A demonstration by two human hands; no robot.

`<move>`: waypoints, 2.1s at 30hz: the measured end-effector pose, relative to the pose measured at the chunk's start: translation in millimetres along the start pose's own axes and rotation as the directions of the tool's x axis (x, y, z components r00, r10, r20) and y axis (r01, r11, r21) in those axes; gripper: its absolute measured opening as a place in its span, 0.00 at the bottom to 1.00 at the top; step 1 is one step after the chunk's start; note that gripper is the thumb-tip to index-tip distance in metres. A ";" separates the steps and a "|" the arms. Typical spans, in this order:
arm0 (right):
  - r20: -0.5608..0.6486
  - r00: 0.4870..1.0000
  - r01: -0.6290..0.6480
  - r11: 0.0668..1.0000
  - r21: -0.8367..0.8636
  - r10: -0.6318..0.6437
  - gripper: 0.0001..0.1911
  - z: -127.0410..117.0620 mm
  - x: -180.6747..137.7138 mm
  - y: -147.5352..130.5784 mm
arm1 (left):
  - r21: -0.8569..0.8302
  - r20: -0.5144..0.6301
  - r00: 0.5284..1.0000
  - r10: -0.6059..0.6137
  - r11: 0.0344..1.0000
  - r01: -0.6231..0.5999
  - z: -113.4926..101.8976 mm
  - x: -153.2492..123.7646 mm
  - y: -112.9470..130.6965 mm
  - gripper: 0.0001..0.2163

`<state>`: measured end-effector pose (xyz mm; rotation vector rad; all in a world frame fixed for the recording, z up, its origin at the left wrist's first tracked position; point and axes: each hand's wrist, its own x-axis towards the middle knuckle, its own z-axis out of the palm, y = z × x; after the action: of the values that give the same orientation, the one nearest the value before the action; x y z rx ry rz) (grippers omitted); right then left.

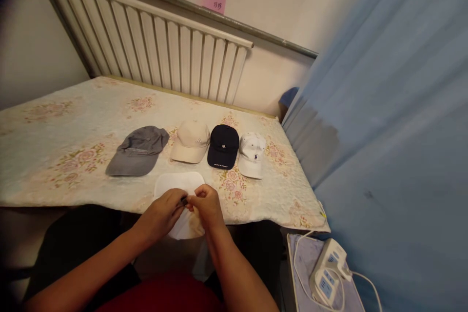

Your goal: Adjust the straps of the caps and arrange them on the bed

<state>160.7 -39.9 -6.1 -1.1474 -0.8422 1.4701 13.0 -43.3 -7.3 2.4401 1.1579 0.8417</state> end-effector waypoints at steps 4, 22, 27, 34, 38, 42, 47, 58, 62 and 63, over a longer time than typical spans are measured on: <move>0.023 1.000 -0.018 1.000 0.025 0.018 0.12 0.1 0.0 -0.1 | 0.010 -0.062 0.998 0.021 1.000 -0.021 5.9 -1.7 -5.7 0.02; 0.054 0.998 -0.010 1.000 0.023 0.008 0.12 -5.4 4.5 -19.3 | -0.127 -0.245 0.969 0.024 0.990 -0.057 -2.2 -0.3 -18.1 0.08; 0.121 0.989 0.088 0.996 -0.019 -0.085 0.10 -11.1 4.9 -47.2 | -0.271 -0.240 0.965 -0.100 0.962 0.032 -15.6 5.9 -23.1 0.07; 0.190 0.965 0.213 0.963 -0.163 -0.182 0.12 -15.7 3.7 -80.1 | -0.573 -0.224 0.940 -0.258 0.815 0.087 -33.0 12.0 -29.1 0.09; 0.306 0.948 0.196 0.922 -0.335 -0.090 0.13 -16.1 7.3 -77.2 | -0.635 -0.223 0.939 -0.260 0.770 0.062 -41.0 12.9 -26.3 0.08; 0.327 0.945 0.175 0.878 -0.446 -0.023 0.11 -15.2 11.7 -68.6 | -0.670 -0.207 0.940 -0.270 0.740 0.065 -43.9 10.9 -26.1 0.09; 0.332 0.943 0.163 0.878 -0.451 -0.004 0.11 -12.3 13.5 -61.9 | -0.717 -0.181 0.939 -0.292 0.692 0.077 -43.8 8.7 -28.3 0.09; 0.328 0.944 0.158 0.834 -0.528 0.029 0.12 -11.3 14.5 -62.2 | -0.751 -0.127 0.953 -0.277 0.655 0.090 -39.7 7.4 -29.0 0.10; 0.338 0.940 0.152 0.832 -0.534 0.045 0.11 -11.6 13.8 -61.8 | -0.752 -0.108 0.955 -0.277 0.651 0.103 -40.0 7.4 -28.0 0.10; 0.340 0.939 0.150 0.832 -0.535 0.049 0.11 -11.8 13.9 -61.2 | -0.751 -0.103 0.955 -0.279 0.651 0.109 -40.3 7.4 -27.5 0.10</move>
<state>190.4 -14.2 44.3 -1.2853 -1.6142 1.4392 -25.0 -19.3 13.0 1.5453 0.8666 1.2269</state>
